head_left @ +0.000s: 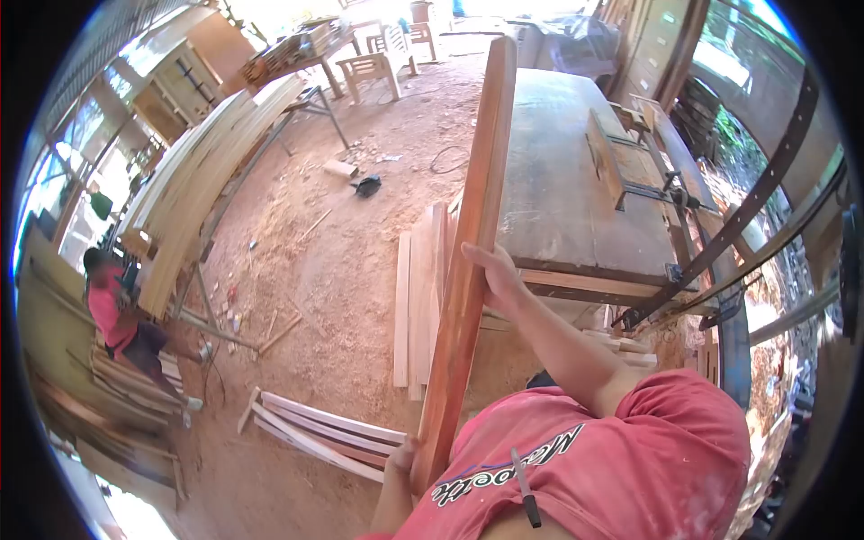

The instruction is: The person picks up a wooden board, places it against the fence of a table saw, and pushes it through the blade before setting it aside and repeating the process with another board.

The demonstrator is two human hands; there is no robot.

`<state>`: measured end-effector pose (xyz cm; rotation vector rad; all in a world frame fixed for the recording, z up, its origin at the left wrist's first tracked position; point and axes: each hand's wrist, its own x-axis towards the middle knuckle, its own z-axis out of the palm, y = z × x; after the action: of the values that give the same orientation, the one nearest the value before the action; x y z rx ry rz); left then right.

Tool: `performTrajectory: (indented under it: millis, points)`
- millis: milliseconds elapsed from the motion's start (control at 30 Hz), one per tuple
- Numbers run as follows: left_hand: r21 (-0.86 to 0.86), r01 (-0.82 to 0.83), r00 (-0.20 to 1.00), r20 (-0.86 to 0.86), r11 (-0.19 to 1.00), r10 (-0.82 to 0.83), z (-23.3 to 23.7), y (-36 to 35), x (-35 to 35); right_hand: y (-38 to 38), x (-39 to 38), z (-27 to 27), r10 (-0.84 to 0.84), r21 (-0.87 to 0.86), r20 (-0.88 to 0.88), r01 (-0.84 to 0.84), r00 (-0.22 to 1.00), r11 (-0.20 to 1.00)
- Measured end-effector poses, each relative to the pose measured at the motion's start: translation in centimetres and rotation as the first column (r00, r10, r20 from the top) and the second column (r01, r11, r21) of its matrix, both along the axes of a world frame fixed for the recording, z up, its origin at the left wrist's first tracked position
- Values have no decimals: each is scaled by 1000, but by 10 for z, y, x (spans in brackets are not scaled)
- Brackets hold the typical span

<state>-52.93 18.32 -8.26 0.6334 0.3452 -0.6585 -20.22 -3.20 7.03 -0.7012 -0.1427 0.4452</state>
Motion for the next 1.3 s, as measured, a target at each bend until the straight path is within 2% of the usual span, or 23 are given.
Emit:
performTrajectory:
  millis: [33,67,167,233,267,300,333,367,433,467,567,600,633,667,733,800,833,867,933,1067,1167,1233,1300]
  points:
    - [17,2,1000,-3,1000,-2,6,-3,3,-6,-1,-9,-102,-89,-71,96,992,991]
    - [48,-1,1000,0,999,1,12,-9,6,-19,9,-29,-28,2,-119,29,993,1000]
    - [191,-41,999,20,981,38,32,-28,29,-47,24,-9,27,206,-194,14,981,978]
    - [297,-81,996,49,951,70,52,-38,57,-59,53,5,110,306,-84,-80,990,949]
    - [690,-60,991,130,721,-42,62,-40,77,-64,68,14,25,163,-132,-3,991,987]
    - [936,-89,972,155,340,-175,68,-43,95,-66,78,35,-66,13,-166,69,984,998]
    - [938,-97,970,164,333,-181,62,-50,111,-68,94,39,-174,-47,-36,172,984,984]
    - [965,-245,958,256,98,-129,45,-60,129,-74,108,42,-181,-43,-29,180,983,983]
    - [807,-457,885,453,-375,-104,29,-93,165,-84,123,62,-299,-270,153,331,942,904]
    - [716,-441,888,437,-541,-145,37,-112,175,-85,130,67,-371,-387,231,434,900,813]
    - [611,-553,822,512,-566,-249,37,-140,203,-103,154,68,-442,-399,250,508,861,764]
    - [611,-556,820,514,-563,-251,39,-143,214,-113,161,73,-445,-399,252,511,859,761]
    - [776,-577,817,554,-255,-159,45,-142,231,-127,168,84,-407,-370,257,478,877,796]
    - [834,-544,834,549,88,-55,51,-137,243,-138,172,93,-364,-347,251,434,897,831]
    - [798,-350,868,473,490,-152,60,-117,282,-158,184,123,-292,-219,163,323,943,921]
    - [834,-270,704,512,482,-492,53,-88,327,-166,206,150,-321,-44,250,342,913,939]
    - [651,-159,579,671,742,-464,106,-125,354,-172,217,167,-312,9,273,322,910,947]
    - [413,6,463,806,910,-369,158,-157,375,-177,226,183,-311,68,293,305,904,950]
    - [261,245,697,623,934,-357,156,-151,407,-192,239,215,-231,156,442,179,867,971]
    - [232,246,638,692,941,-337,177,-177,458,-210,255,263,-223,178,579,146,784,973]
    - [328,168,534,762,930,-366,189,-193,494,-215,245,285,-415,74,536,449,735,891]
    - [423,58,528,755,904,-388,179,-200,501,-222,256,278,-427,93,553,457,715,885]
    - [438,52,481,777,897,-407,168,-209,514,-232,259,277,-437,111,570,462,695,880]
